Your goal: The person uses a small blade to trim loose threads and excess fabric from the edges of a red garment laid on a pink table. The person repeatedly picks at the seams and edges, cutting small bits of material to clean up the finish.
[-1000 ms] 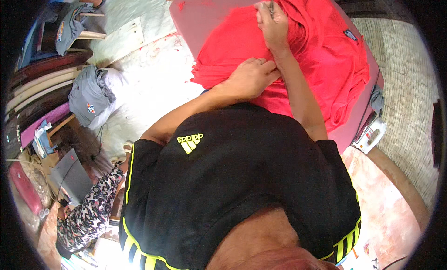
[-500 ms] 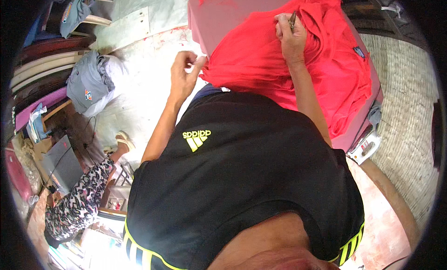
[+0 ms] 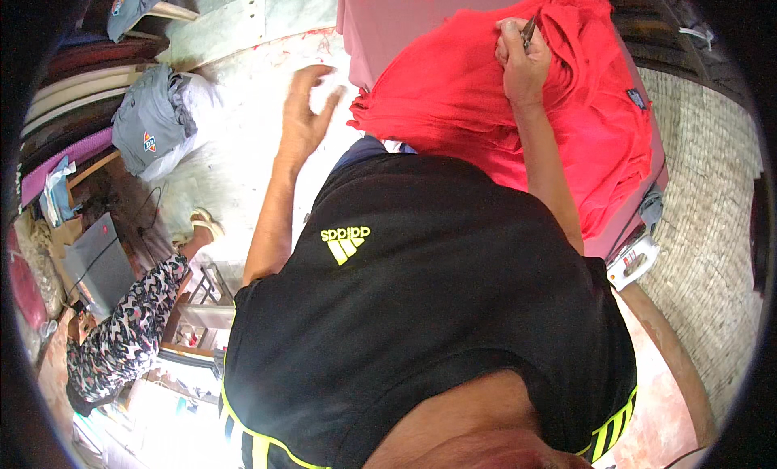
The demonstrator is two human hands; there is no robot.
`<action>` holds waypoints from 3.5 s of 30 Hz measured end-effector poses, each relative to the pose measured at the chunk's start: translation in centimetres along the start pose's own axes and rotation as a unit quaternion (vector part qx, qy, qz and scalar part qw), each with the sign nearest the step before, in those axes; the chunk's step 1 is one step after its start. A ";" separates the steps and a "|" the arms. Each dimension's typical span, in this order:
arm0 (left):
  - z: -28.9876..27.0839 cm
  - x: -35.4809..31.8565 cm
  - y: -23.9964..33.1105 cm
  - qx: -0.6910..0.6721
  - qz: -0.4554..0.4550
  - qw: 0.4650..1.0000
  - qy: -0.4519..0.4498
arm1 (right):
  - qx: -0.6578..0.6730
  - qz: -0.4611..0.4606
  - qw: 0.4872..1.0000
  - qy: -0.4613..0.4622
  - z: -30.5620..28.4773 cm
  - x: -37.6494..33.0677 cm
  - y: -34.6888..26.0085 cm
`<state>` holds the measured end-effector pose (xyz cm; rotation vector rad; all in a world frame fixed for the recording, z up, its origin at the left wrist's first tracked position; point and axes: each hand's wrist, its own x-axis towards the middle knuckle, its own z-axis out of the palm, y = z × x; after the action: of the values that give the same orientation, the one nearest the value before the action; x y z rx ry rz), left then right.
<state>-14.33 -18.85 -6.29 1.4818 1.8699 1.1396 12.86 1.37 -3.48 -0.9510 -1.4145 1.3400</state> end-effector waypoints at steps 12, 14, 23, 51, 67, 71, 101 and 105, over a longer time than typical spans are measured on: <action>8.1 11.6 11.7 0.020 0.323 0.946 0.032 | 0.316 -0.013 0.947 0.049 -1.6 -0.4 -0.5; 10.7 14.6 12.1 0.047 0.416 0.908 0.033 | 0.342 -0.024 0.938 0.050 -1.7 -0.3 -0.3; 1.3 27.5 1.5 0.299 0.166 0.932 0.117 | 0.350 -0.036 0.936 0.033 -1.5 -0.2 -0.8; 9.5 19.0 7.8 -0.033 0.205 0.957 -0.203 | -0.029 -0.062 0.997 0.034 0.3 0.4 0.1; 8.5 21.3 6.3 -0.019 0.304 0.914 -0.267 | -0.373 -0.147 0.907 -0.127 -0.1 4.1 -0.4; 7.4 20.9 7.4 -0.025 0.192 0.928 -0.318 | -0.413 -0.121 0.892 -0.142 -0.4 4.5 -1.1; 7.1 18.7 8.4 -0.059 0.146 0.965 -0.208 | -0.456 -0.045 0.832 -0.311 -1.3 6.3 -6.1; 7.5 18.3 8.2 -0.096 0.155 0.968 -0.170 | -0.489 -0.078 0.810 -0.315 -1.0 6.5 -5.8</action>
<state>-9.27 1.37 -1.25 1.7673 1.2925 1.0819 12.53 7.27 3.02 -0.9918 -2.7767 0.7496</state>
